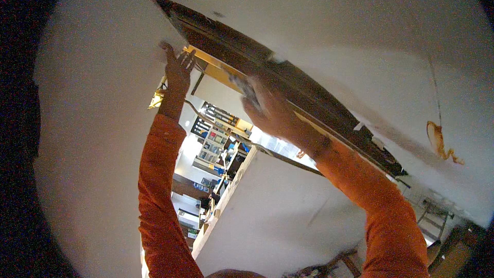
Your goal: The person uses a putty knife to scrape and remove material from a damaged ceiling area. They repeatedly apply pressure and scrape along the edges of the opening, occasionally adjusting their grip and position to reach different sections of the ceiling.
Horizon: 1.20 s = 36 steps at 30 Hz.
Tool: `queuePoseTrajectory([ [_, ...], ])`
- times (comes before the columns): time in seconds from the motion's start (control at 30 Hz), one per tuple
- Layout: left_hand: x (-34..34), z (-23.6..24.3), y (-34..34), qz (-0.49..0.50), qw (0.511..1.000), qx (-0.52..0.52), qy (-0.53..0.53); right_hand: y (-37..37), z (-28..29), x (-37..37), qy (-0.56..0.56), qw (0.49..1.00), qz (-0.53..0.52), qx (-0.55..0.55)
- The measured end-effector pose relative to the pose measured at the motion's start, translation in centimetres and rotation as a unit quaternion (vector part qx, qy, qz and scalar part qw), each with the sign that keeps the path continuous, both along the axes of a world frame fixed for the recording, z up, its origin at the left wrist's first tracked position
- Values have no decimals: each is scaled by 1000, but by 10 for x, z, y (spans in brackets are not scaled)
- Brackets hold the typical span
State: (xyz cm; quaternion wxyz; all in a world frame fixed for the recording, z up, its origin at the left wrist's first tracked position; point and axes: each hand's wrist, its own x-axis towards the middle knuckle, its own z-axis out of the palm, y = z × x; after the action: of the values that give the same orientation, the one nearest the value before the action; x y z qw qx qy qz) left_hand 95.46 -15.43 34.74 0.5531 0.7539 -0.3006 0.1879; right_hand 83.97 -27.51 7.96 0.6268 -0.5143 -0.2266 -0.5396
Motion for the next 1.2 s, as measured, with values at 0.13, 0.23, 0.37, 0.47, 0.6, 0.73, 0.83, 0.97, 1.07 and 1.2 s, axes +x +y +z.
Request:
queuePoseTrajectory([
  [0.13,-17,-1,3,97,993,71,2,-15,53,34,22,987,-159,-7],
  [0.23,-19,7,-6,116,988,106,7,-24,88,86,-15,983,-180,44],
  [0.37,-20,11,11,153,980,128,24,-10,149,152,-45,988,66,131],
  [0.47,-29,0,14,127,984,123,32,-11,179,149,-98,950,215,205],
  [0.6,-33,-3,1,120,991,62,9,-24,208,133,-108,934,266,214],
  [0.73,-23,-5,-16,36,999,17,-32,-44,244,170,-184,948,111,235],
  [0.83,-8,-13,17,65,997,-11,-47,-23,232,152,-150,946,197,206],
  [0.97,-2,-10,20,96,994,2,-49,-37,227,129,-130,914,335,189],
  [1.07,-2,-5,28,118,990,9,-77,-40,235,128,-124,889,401,180],
  [1.2,1,-1,42,90,992,31,-81,-47,252,144,-53,874,457,157],
])
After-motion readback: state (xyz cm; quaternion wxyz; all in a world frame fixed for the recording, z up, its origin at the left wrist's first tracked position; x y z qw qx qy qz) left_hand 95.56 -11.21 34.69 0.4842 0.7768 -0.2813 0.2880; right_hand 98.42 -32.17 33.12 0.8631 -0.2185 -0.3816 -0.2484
